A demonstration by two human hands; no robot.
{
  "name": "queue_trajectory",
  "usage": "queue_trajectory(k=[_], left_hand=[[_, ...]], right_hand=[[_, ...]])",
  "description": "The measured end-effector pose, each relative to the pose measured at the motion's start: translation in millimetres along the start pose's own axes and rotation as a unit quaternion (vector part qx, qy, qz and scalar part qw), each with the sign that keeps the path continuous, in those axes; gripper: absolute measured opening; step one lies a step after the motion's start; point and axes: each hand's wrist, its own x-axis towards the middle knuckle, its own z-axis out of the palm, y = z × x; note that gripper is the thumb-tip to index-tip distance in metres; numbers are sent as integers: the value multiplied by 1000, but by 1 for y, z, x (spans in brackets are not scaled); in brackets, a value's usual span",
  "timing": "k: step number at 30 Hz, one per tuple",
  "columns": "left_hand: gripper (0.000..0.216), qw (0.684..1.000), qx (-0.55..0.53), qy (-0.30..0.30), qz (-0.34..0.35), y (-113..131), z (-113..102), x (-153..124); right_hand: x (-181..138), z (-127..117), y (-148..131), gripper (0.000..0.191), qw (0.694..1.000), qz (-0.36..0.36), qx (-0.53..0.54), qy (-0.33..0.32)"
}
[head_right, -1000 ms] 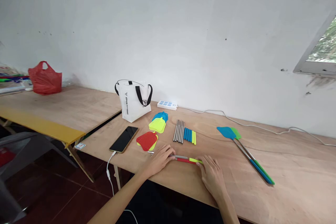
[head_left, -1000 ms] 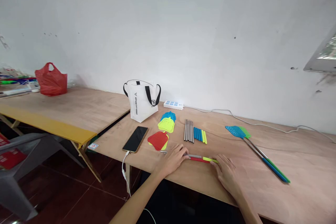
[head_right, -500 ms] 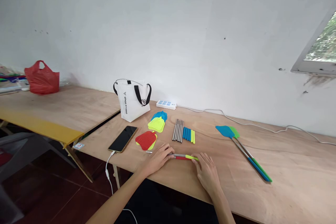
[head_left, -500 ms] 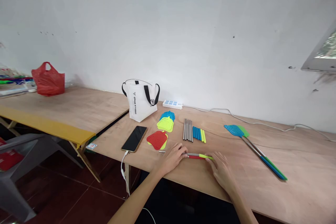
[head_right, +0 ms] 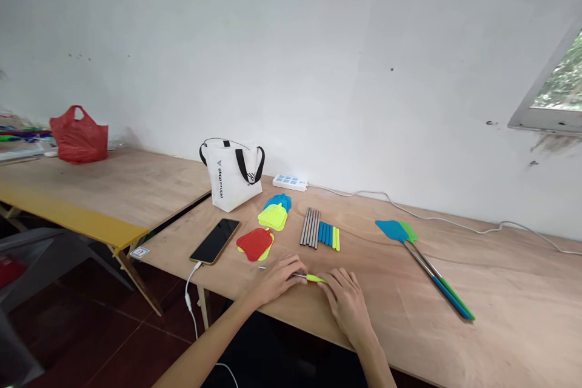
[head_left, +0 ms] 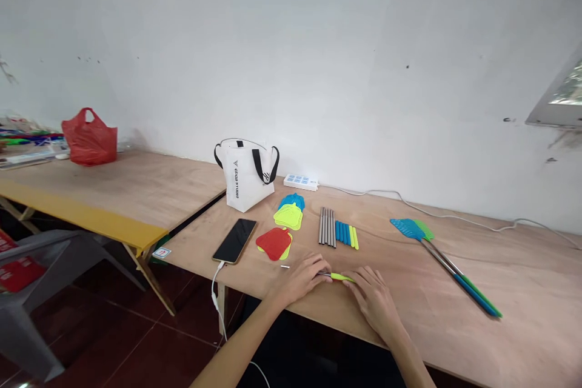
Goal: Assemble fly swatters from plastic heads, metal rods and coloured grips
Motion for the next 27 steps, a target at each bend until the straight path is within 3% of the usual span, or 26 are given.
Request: queue_trajectory(k=[4, 9, 13, 18, 27], left_hand=[[15, 998, 41, 24, -28, 1, 0, 1], [13, 996, 80, 29, -38, 6, -4, 1], [7, 995, 92, 12, -27, 9, -6, -1], [21, 996, 87, 11, -33, 7, -3, -1], [22, 994, 92, 30, -45, 2, -2, 0]], right_hand=[[-2, 1, 9, 29, 998, 57, -15, 31], [-3, 7, 19, 38, 991, 102, 63, 53], [-2, 6, 15, 31, 990, 113, 75, 26], [-1, 2, 5, 23, 992, 103, 58, -41], [-4, -2, 18, 19, 986, 162, 29, -32]])
